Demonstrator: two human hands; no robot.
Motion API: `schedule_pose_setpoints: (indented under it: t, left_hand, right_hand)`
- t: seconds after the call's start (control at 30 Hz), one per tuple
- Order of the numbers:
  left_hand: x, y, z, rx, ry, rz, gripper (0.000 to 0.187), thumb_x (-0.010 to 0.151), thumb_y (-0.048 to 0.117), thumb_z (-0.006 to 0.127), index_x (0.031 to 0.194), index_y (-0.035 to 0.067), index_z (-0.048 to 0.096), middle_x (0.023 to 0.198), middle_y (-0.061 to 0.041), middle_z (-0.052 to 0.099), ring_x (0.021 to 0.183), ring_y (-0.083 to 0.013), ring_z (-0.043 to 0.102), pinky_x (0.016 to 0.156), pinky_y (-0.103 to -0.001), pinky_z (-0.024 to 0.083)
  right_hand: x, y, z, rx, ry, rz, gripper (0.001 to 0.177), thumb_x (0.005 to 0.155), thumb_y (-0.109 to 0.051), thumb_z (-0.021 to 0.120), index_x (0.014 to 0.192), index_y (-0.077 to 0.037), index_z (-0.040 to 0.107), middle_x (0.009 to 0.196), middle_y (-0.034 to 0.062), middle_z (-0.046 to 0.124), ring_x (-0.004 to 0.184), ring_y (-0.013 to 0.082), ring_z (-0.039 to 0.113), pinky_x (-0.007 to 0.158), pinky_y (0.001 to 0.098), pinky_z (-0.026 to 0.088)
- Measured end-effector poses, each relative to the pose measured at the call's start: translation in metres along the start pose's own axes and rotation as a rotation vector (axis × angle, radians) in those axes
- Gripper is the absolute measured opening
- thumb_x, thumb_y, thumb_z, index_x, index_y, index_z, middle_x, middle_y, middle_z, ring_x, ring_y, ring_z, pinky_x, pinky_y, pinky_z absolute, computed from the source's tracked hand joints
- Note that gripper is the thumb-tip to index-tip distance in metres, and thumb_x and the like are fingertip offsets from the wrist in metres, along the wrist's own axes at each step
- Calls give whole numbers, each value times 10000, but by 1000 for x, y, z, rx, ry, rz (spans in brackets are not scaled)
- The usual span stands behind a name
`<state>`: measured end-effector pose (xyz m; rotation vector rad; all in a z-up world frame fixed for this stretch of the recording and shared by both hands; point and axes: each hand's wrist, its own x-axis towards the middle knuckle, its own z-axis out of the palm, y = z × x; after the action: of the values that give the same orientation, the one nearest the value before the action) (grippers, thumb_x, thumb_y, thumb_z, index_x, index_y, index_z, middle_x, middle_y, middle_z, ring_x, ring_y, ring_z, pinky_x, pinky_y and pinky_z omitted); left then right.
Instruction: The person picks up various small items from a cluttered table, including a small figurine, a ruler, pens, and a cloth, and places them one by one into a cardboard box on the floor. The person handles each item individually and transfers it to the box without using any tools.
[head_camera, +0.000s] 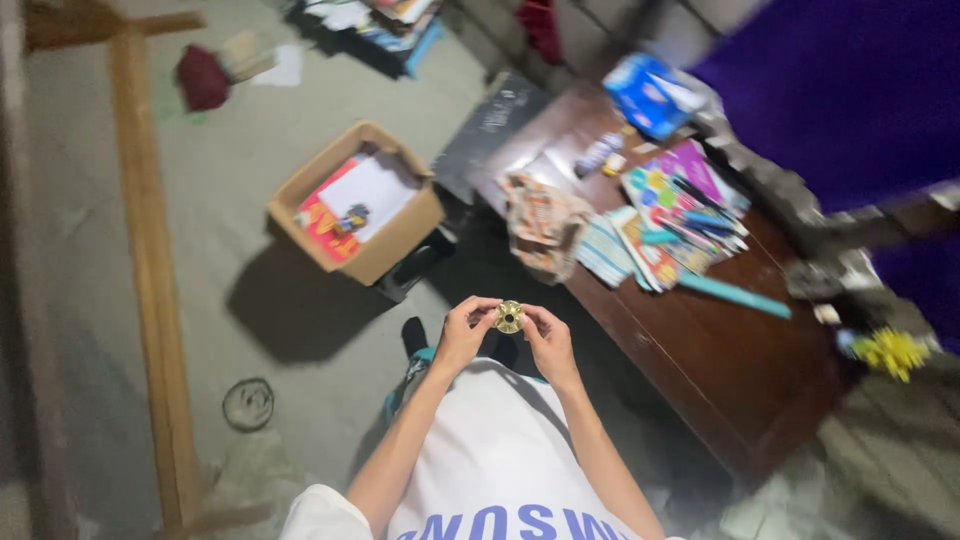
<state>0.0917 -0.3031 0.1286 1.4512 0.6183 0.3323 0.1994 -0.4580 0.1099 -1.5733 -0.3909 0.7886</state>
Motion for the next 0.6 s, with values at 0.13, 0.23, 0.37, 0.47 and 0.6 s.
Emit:
schedule_pose_setpoints:
  t: [0.13,0.23,0.37,0.47,0.6]
  left_hand:
    - [-2,-10,-70,27,145,-19,187,955,50,659,1117,15,747,998,-57,743,874,-112,699,794,-264,562]
    - [7,-26,-119,-38,195,2,182,962,53,662,1126,16,732,1010,-50,735,868,-102,684,784,-259,556]
    - [8,-34,-180,-52,266,-8,195,962,52,661,1140,3,725,1027,-52,741,867,-107,692,783,-246,556]
    - [18,-43,-216,-100,306,-65,193,964,52,669,1140,-8,720,1017,-62,711,870,-116,721,757,-251,557]
    - [28,-47,-246,-161,340,-57,198,942,38,672,1132,-7,703,1047,-49,730,903,-110,739,801,-247,594]
  right_hand:
    - [31,-8,71,8,-122,26,261,1010,-122,616,1223,2,701,993,4,732,848,49,626,711,217,496]
    - [57,3,119,18,-174,21,260,1011,-110,623,1225,15,702,968,2,715,804,52,592,688,219,483]
    - [78,8,184,51,-227,43,253,1022,-101,619,1223,28,702,939,2,697,768,55,554,671,222,469]
    - [95,4,224,91,-226,79,249,1021,-97,616,1217,32,699,942,7,702,765,60,558,670,226,469]
    - [112,-12,259,92,-205,127,225,1014,-92,611,1183,37,686,924,20,697,754,76,582,678,234,493]
